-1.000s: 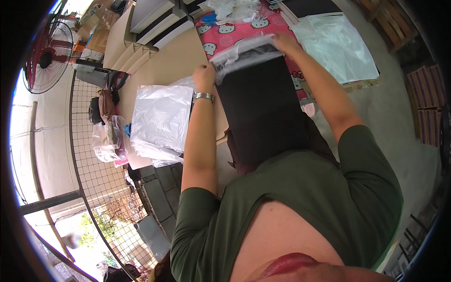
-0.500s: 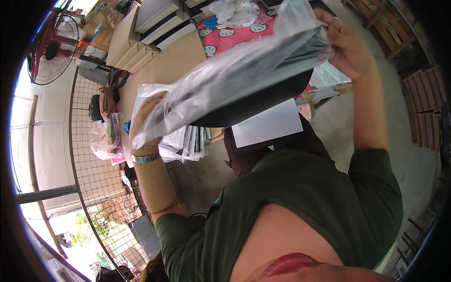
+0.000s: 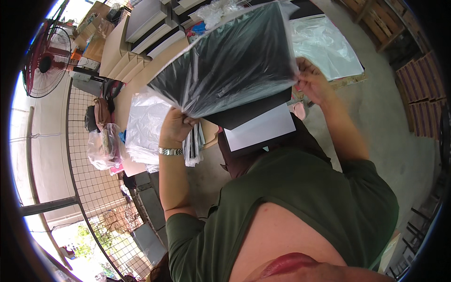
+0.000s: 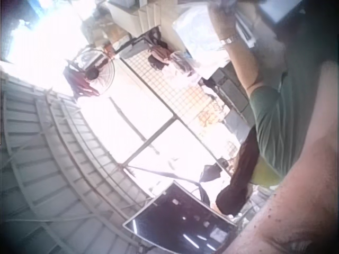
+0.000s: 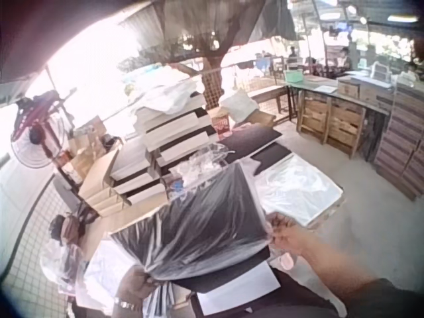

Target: The person packages flat black and white boards into clear plastic bags by hand. They pick up a board, slide it into a bag, and set the packaged item onto a stack.

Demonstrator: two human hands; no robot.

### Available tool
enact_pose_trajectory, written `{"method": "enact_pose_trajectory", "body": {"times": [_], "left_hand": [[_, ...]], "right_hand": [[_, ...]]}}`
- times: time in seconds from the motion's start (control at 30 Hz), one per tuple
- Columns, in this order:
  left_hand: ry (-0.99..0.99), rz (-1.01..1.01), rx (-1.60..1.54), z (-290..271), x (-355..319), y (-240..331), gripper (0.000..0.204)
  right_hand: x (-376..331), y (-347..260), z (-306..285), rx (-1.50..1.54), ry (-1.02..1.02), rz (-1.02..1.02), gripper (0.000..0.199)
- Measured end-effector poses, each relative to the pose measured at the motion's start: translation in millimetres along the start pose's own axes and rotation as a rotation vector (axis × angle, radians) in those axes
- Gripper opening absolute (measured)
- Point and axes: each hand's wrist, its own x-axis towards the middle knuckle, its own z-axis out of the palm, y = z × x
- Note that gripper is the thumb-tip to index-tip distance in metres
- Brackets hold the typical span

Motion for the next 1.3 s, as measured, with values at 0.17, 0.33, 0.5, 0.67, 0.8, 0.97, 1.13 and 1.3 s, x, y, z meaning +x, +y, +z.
{"method": "enact_pose_trajectory", "body": {"times": [0.17, 0.33, 0.5, 0.67, 0.8, 0.97, 1.13, 1.3], "left_hand": [[0.085, -0.213, -0.103, -48, 21, -81, 0.01], [0.165, -0.151, -0.295, -72, 21, -157, 0.013], [0.305, 0.421, 0.296, -46, -8, -161, 0.032], [0.242, 0.537, 0.4, 26, -23, -117, 0.035], [0.263, 0.418, 0.585, -1, 21, -156, 0.028], [0.394, 0.445, 0.466, -33, 11, -183, 0.034], [0.744, 0.607, 0.134, -61, -34, -135, 0.037], [1.13, 0.813, 0.193, -110, -78, -87, 0.064]], "right_hand": [[-31, 51, -71, 0.171, 0.084, 0.335, 0.035], [-54, 79, -109, -0.022, 0.147, 0.461, 0.04], [-57, 43, -49, -0.74, 0.127, 0.217, 0.039], [-38, 11, 21, -0.718, 0.05, 0.057, 0.043], [-29, 73, -35, -1.122, 0.079, 0.052, 0.051], [-8, 92, -21, -1.421, 0.017, 0.062, 0.048], [87, 118, 99, -1.168, -0.196, 0.211, 0.042], [184, 240, 172, -0.765, -0.266, 0.315, 0.042]]}}
